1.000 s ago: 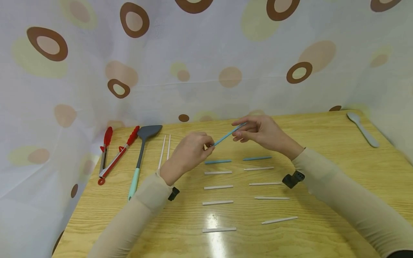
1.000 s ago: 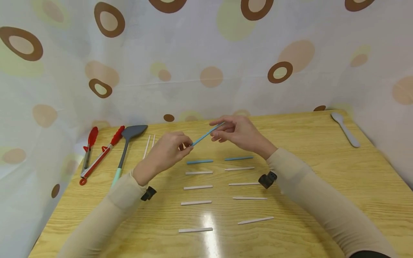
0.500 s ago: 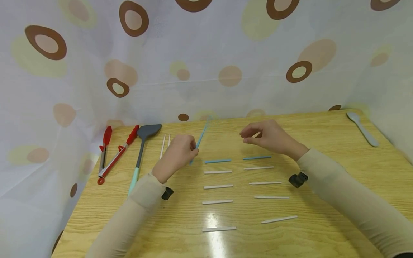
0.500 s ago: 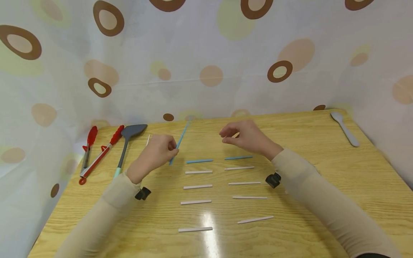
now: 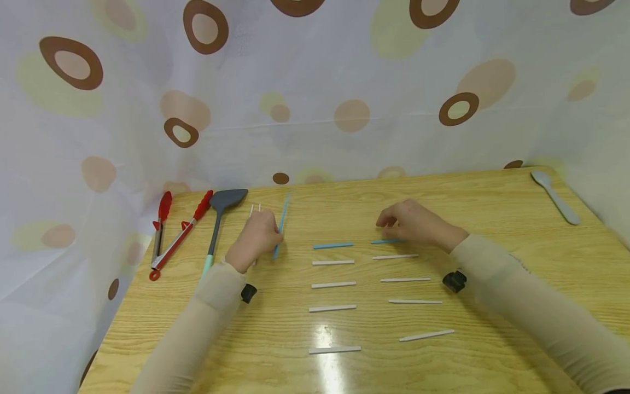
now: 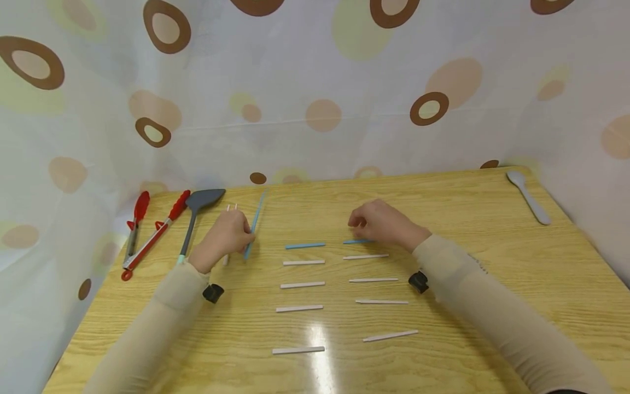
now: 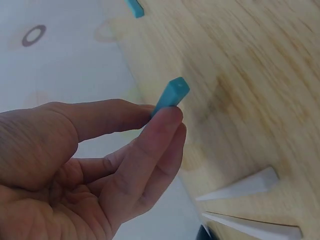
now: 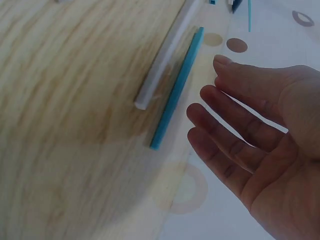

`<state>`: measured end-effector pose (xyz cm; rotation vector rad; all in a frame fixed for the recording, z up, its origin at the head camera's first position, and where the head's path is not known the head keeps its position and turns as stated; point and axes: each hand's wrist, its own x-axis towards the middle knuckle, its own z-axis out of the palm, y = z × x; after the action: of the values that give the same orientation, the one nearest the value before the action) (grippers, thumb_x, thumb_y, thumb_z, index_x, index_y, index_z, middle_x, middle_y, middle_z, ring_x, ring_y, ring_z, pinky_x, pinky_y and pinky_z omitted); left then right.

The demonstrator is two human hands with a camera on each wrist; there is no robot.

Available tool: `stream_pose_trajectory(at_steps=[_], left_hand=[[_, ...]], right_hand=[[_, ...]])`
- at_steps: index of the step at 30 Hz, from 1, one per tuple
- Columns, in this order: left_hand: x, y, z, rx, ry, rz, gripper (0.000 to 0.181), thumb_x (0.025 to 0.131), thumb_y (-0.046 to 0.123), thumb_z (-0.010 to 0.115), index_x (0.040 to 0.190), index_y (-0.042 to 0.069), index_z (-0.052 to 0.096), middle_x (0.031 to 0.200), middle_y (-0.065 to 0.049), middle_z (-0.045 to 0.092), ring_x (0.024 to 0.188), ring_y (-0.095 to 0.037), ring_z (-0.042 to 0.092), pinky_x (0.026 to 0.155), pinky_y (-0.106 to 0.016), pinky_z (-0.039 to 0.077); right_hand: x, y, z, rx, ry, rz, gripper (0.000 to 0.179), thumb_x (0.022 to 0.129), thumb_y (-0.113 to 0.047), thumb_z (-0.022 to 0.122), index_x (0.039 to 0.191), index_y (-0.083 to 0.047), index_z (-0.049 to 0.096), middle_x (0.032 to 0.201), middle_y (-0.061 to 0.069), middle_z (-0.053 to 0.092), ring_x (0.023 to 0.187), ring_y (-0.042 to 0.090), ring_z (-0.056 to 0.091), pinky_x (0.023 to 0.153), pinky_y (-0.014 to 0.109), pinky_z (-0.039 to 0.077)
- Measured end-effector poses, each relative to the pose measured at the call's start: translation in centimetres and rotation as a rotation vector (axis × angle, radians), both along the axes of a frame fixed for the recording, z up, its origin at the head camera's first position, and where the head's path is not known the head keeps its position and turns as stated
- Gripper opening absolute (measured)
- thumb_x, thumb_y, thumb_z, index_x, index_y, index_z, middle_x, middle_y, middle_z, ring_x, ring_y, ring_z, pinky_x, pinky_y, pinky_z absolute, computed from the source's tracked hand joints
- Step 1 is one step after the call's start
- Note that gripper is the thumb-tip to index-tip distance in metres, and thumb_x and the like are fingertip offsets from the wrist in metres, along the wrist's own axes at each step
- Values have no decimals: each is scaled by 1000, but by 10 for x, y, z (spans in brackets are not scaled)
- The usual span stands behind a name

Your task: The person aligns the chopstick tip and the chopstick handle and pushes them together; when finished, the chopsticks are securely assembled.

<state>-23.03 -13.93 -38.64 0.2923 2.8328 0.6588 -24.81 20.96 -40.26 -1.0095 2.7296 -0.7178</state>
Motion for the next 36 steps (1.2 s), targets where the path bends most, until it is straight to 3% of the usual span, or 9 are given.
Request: stream_pose_trajectory(at_steps=[4, 9, 17, 26, 36], left_hand=[[-2, -5, -5, 11, -43, 44, 42, 88, -4, 62, 47, 2, 60, 39, -3, 49, 29, -10, 41, 33, -20, 33], [-4, -9, -11, 9, -81, 85, 31, 89, -4, 63, 58, -3, 65, 50, -12, 60, 46, -24, 65, 39, -23, 49], [-6, -10, -13, 13, -100, 111, 27, 89, -3, 64, 62, -3, 64, 54, -14, 60, 49, -22, 67, 43, -24, 52], [-7, -13, -11, 19, -120, 146, 14, 89, -1, 67, 77, -3, 59, 65, -16, 61, 51, -22, 67, 47, -26, 54], [-5, -14, -10, 16, -132, 151, 14, 89, -1, 68, 78, -4, 59, 67, -18, 60, 52, -22, 68, 48, -27, 55]], right_hand=[[2, 0, -4, 26, 18, -3, 16, 86, -7, 78, 101, -4, 74, 96, 6, 72, 85, 21, 67, 75, 38, 56], [3, 1, -6, 35, 28, 2, 17, 85, -7, 79, 101, -3, 74, 96, 6, 71, 86, 21, 67, 75, 38, 55], [3, 2, -9, 43, 29, 10, 15, 85, -6, 79, 99, -4, 74, 94, 2, 70, 84, 17, 65, 75, 37, 55], [4, 2, -9, 55, 36, 17, 15, 84, -4, 79, 98, -5, 75, 93, 4, 70, 84, 19, 66, 75, 36, 55], [4, 3, -10, 48, 48, 25, 10, 83, -1, 79, 86, -9, 75, 83, -3, 68, 75, 10, 63, 69, 32, 54]])
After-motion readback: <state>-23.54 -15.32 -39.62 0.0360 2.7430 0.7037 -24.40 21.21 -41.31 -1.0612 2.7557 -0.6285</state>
